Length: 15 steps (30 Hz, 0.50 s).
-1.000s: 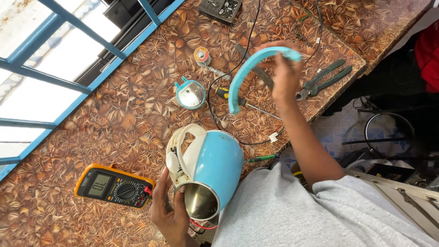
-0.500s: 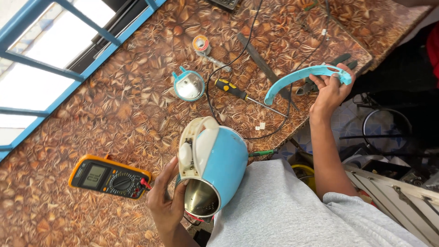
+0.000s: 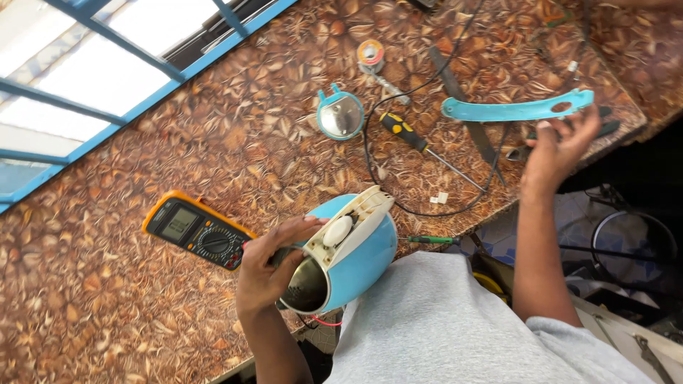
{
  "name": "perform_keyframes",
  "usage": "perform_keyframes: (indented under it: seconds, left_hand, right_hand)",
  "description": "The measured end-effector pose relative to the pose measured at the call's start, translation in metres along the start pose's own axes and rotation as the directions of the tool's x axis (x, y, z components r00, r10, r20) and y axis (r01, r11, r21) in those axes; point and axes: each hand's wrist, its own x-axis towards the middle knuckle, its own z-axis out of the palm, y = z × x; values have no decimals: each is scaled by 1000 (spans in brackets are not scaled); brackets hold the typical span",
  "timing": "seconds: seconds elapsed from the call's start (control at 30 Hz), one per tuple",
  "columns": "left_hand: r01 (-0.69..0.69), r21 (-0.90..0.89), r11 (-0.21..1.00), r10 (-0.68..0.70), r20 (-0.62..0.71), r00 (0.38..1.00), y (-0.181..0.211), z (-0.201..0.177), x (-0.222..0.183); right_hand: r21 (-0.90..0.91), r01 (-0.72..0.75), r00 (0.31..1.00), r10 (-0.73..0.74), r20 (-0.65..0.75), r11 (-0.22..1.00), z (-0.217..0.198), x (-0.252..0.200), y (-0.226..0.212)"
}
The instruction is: The person uses a screwdriver to remove screws from the handle and lid of a light blue electric kettle. They then detach the handle and open the lid to expose the internal components.
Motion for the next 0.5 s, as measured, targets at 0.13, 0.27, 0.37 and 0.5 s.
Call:
perform_keyframes:
  seconds: [0.13,0.27,0.37,0.5]
  left_hand:
    - [-35,106,994,34,17,999,-6,-9,6]
    - [-54,132,990,44,78,996,-8,-10,11]
    - [-78,127,989,67,90,994,-9,-8,13]
    - [-101,121,988,88,107,990,-9,-9,15]
  right_hand:
    - [-72,164,986,-161,51,984,-15,-5,-9]
    - [-179,442,896,-441,44,879,-10,-32,-71]
    - [-212,484,835,-377,401,849,-14,-47,-93]
    - [-524,508,316,418,852,684,-3,-65,-117]
